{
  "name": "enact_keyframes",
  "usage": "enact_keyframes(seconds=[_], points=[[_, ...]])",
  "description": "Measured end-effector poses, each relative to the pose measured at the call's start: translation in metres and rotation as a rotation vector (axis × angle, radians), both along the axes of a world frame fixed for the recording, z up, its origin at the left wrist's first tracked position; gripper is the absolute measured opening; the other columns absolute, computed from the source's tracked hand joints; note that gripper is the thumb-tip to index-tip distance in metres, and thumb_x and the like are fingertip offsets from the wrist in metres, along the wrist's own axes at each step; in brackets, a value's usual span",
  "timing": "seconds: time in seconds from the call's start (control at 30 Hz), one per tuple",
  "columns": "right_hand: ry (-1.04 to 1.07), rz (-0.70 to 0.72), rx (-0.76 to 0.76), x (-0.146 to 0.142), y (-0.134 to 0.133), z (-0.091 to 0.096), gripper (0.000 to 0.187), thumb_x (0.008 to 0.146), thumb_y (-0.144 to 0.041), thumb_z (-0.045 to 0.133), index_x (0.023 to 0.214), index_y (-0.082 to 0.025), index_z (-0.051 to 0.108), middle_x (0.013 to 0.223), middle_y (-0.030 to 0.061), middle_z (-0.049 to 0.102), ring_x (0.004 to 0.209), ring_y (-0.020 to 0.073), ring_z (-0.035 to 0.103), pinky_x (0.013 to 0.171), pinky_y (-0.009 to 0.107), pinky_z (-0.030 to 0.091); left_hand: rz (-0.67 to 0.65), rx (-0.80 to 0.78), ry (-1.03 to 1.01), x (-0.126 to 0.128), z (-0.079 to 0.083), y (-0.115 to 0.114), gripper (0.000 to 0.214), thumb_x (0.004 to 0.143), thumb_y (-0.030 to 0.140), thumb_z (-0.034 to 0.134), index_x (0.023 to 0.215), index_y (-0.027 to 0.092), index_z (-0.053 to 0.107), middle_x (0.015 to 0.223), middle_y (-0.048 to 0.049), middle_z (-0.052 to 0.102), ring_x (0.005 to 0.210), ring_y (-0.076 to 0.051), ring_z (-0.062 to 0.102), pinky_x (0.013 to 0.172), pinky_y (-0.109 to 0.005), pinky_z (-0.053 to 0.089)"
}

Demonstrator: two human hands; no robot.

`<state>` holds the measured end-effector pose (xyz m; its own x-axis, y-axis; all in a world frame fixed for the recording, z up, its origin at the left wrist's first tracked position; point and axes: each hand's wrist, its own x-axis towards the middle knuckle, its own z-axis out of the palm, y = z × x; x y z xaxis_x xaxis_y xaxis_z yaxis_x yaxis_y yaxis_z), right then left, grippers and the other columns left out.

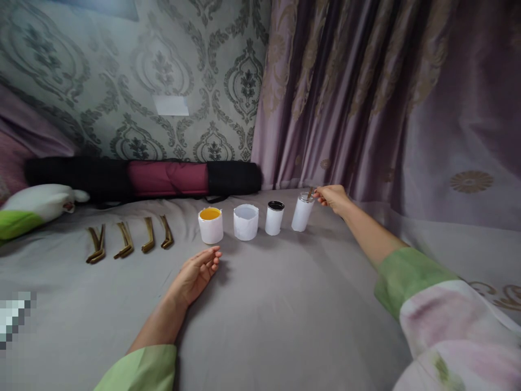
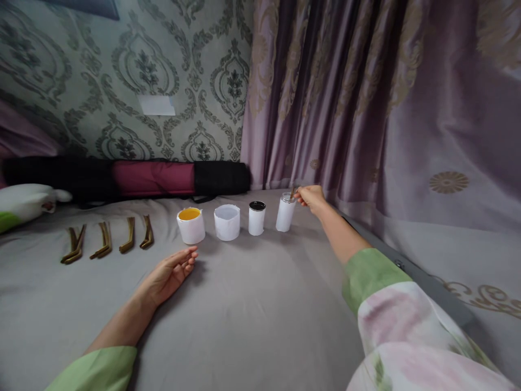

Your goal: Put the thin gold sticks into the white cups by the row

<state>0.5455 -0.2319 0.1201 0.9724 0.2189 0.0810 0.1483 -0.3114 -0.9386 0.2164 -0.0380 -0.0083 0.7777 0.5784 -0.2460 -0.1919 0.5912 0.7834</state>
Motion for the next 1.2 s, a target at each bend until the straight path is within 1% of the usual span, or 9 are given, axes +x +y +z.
enact_keyframes(seconds=[0.17, 0.47, 0.6, 0.87, 1.1, 1.2], points=[[-0.002, -0.002, 0.013, 0.0, -0.003, -0.001, 0.011, 0.074, -0.012, 0.055, 0.063, -0.011, 0.056, 0.06, 0.0047, 0.062, 0.036, 0.0033, 0.044, 0.031, 0.014, 0.031, 0.005, -0.009, 0.003, 0.0, 0.001, 0.001, 0.015, 0.077, 0.005, 0.054, 0.09, 0.007, 0.062, 0.078, -0.0083, 0.062, 0.061, -0.008, 0.057, 0.053, -0.017, 0.048], [-0.002, -0.025, 0.04, 0.003, -0.007, -0.004, 0.008, 0.073, -0.011, 0.056, 0.065, -0.011, 0.057, 0.059, 0.0037, 0.062, 0.035, 0.0035, 0.044, 0.031, 0.014, 0.032, -0.007, -0.008, -0.018, 0.0, -0.003, 0.003, 0.015, 0.077, 0.005, 0.054, 0.089, 0.008, 0.063, 0.078, -0.0082, 0.062, 0.062, -0.009, 0.057, 0.054, -0.017, 0.048], [-0.003, -0.028, 0.07, 0.001, -0.01, -0.004, 0.009, 0.076, -0.013, 0.053, 0.068, -0.011, 0.057, 0.059, 0.0031, 0.061, 0.035, 0.0032, 0.044, 0.031, 0.014, 0.032, -0.003, 0.002, -0.02, 0.0, -0.005, 0.003, 0.014, 0.077, 0.005, 0.055, 0.089, 0.008, 0.063, 0.079, -0.0087, 0.063, 0.063, -0.009, 0.058, 0.054, -0.017, 0.049], [-0.023, -0.018, 0.15, -0.013, -0.018, -0.001, 0.018, 0.084, -0.018, 0.045, 0.07, -0.013, 0.055, 0.061, 0.0022, 0.059, 0.036, 0.0025, 0.044, 0.031, 0.014, 0.031, 0.004, 0.009, -0.005, 0.001, -0.003, 0.003, 0.014, 0.077, 0.005, 0.054, 0.089, 0.007, 0.063, 0.08, -0.0091, 0.063, 0.063, -0.008, 0.057, 0.054, -0.017, 0.049], [-0.03, -0.033, 0.277, -0.023, -0.026, -0.008, 0.018, 0.083, -0.018, 0.046, 0.07, -0.013, 0.056, 0.058, 0.0004, 0.056, 0.036, 0.0037, 0.044, 0.03, 0.015, 0.032, -0.004, 0.017, -0.022, -0.001, -0.005, 0.003, 0.015, 0.077, 0.006, 0.056, 0.09, 0.007, 0.063, 0.082, -0.0094, 0.063, 0.066, -0.009, 0.058, 0.055, -0.017, 0.049], [-0.022, -0.015, 0.309, -0.029, -0.029, -0.012, 0.016, 0.082, -0.019, 0.048, 0.071, -0.013, 0.057, 0.058, 0.0003, 0.056, 0.036, 0.004, 0.045, 0.03, 0.015, 0.032, -0.002, 0.017, -0.024, 0.0, -0.006, 0.004, 0.015, 0.076, 0.006, 0.056, 0.09, 0.007, 0.063, 0.082, -0.0092, 0.062, 0.066, -0.01, 0.058, 0.055, -0.017, 0.048]])
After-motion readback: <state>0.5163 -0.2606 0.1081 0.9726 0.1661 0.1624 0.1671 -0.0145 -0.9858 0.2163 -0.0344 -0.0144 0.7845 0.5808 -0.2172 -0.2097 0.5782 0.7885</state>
